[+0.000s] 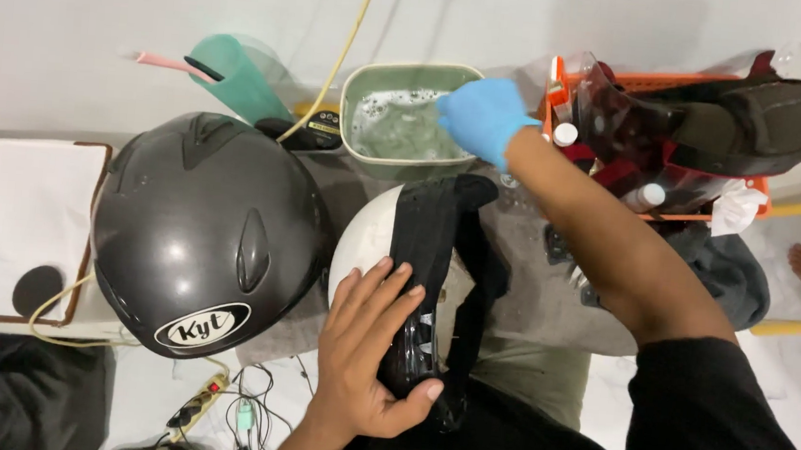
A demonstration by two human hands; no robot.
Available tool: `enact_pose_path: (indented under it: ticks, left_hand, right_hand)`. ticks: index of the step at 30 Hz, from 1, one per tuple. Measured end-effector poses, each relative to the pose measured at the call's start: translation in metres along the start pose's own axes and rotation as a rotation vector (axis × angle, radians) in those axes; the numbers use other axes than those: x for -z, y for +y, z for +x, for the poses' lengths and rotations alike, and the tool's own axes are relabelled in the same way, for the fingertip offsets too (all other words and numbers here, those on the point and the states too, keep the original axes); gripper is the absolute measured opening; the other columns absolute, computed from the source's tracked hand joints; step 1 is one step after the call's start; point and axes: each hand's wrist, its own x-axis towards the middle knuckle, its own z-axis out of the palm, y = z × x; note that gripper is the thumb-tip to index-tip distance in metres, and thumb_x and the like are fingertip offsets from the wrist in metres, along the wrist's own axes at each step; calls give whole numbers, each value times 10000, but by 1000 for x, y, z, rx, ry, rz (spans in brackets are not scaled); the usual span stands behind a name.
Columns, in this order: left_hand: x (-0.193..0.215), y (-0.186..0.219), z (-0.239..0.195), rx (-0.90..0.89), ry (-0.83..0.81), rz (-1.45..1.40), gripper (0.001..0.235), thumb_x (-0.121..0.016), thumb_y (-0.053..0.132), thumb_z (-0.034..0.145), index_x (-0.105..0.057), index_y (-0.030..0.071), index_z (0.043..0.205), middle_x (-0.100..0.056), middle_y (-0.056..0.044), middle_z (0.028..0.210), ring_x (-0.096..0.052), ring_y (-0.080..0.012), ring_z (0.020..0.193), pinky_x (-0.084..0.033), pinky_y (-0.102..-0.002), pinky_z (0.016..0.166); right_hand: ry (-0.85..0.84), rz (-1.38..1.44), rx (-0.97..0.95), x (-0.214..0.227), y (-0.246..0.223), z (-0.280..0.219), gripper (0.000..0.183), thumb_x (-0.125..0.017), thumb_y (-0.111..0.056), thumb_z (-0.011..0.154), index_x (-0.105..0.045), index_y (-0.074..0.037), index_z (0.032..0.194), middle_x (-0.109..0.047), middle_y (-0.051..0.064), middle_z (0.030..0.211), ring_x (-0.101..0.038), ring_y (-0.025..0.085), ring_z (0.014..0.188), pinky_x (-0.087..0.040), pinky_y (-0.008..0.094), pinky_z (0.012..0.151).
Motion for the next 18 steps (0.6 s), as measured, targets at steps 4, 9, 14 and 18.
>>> enact_pose_path:
  ticks: [4,9,14,18]
  left_hand:
    - [0,-1,4,-16,10,3,657,-517,536,939,-607,32,1351,-618,-201,1423,-556,-425,1405,-362,-591,1204]
    - [7,-3,6,-15,26,-39,641,-517,523,946,-619,19,1329,-618,-199,1419,-553,-416,1401,-385,-598,1185]
    - [9,-2,4,-28,8,-33,655,-502,533,949,-610,18,1339,-614,-210,1422,-565,-425,1389,-385,-605,1182]
    - [8,2,4,-25,5,-30,654,-491,535,964,-600,25,1358,-610,-204,1431,-560,-420,1396,-390,-612,1182]
  right_hand:
    - [27,-121,-21,-52,-4,57,242,-590,-54,877,-779,-205,867,-772,28,874,-738,268,824,-554,393,630]
    - [3,176,-142,6,-8,-1,448,-364,-259,986,-797,-158,1046,-775,136,1078,-741,369,992,-577,494,758]
    - [155,113,-71,-6,7,-36,200,-411,-256,1061,-602,-271,1117,-703,66,694,-693,358,627,-381,438,428]
    - [308,510,-234,4,14,-69,423,-413,-424,1011,-716,-324,1288,-737,58,1225,-669,356,1130,-503,532,850]
